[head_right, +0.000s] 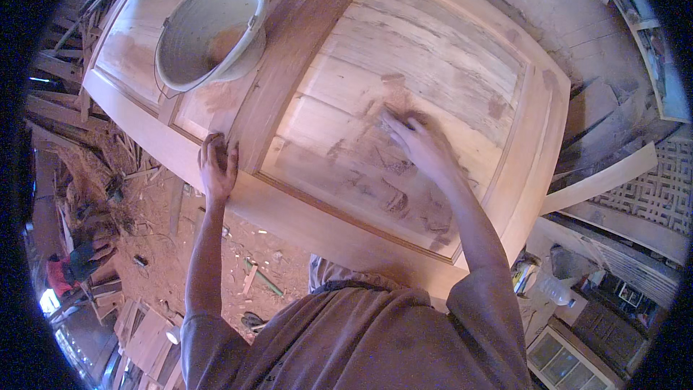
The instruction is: The person sands the surface and recessed panels of a wooden door using a small piece of sandpaper held by hand.
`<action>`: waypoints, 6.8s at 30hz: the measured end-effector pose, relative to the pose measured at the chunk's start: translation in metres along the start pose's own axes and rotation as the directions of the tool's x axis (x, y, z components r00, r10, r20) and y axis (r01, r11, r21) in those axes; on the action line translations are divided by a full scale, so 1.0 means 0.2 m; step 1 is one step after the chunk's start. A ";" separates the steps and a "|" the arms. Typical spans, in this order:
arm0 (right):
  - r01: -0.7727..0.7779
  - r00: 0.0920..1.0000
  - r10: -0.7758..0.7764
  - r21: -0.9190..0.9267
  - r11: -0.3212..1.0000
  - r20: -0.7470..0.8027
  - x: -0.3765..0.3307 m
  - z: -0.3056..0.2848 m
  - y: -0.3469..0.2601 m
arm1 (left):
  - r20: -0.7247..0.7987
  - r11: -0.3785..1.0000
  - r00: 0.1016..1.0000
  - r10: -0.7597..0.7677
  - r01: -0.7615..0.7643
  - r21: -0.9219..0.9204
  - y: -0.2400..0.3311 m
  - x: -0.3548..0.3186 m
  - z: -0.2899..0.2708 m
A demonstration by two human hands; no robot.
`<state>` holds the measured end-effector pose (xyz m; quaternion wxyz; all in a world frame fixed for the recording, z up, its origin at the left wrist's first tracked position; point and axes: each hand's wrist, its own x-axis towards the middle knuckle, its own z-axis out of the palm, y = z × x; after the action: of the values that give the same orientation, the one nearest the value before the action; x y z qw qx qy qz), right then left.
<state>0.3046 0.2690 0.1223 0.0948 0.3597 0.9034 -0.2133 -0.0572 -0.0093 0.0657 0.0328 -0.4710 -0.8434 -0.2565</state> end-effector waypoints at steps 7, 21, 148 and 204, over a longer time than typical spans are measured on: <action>0.103 0.995 -0.103 0.166 0.981 -0.008 0.19 -0.22 -0.04 | -0.009 1.000 1.000 0.027 -0.027 0.009 0.01 0.01 0.00; -0.124 0.992 0.124 0.068 0.990 0.010 -0.30 -0.03 0.20 | -0.003 1.000 1.000 0.001 -0.001 -0.014 -0.01 -0.01 0.00; -0.465 0.805 0.554 0.353 0.812 -0.211 -0.69 0.16 0.24 | 0.072 0.998 0.997 0.026 -0.021 -0.066 -0.10 -0.05 0.09; -0.577 0.727 0.628 0.248 0.778 -0.278 -0.15 -0.11 0.88 | 0.037 0.996 0.999 0.041 -0.037 -0.085 -0.01 -0.03 0.06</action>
<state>0.4475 0.3749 0.0966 -0.0275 0.6712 0.7212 -0.1689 -0.0542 -0.0090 0.0531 0.0017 -0.4931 -0.8229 -0.2823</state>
